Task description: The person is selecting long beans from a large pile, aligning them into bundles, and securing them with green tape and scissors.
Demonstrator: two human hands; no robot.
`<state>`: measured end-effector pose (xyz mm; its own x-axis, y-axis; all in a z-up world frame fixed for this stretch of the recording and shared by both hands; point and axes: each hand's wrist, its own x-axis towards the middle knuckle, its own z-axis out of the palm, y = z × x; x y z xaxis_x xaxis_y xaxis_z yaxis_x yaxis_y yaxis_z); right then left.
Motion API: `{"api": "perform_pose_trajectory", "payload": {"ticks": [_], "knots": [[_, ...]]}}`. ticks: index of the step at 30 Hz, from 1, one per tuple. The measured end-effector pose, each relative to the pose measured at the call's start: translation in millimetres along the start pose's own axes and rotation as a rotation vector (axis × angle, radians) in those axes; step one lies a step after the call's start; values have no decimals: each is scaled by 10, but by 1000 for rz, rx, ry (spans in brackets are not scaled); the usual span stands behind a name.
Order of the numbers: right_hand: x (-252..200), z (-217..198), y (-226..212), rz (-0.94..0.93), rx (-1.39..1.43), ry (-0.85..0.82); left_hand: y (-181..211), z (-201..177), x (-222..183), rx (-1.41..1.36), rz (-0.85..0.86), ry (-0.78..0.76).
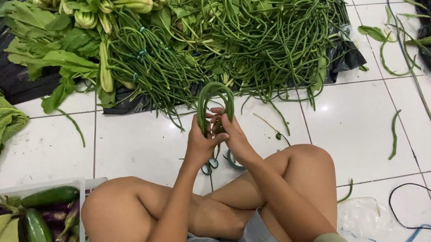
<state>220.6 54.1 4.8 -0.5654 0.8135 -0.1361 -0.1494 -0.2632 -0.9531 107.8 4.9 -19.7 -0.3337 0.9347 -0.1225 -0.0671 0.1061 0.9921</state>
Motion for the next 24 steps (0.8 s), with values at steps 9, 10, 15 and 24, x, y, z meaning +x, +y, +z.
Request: {"api": "perform_pose_trajectory", "payload": {"ticks": [9, 10, 15, 24], "knots": [[36, -55, -103, 243, 189, 26, 381, -106, -27, 194, 26, -45], [32, -33, -125, 243, 190, 28, 337, -109, -21, 195, 25, -47], [52, -95, -85, 222, 190, -26, 299, -141, -34, 196, -80, -84], [45, -291, -483, 276, -613, -266, 101, -331, 11, 471, -60, -10]]}}
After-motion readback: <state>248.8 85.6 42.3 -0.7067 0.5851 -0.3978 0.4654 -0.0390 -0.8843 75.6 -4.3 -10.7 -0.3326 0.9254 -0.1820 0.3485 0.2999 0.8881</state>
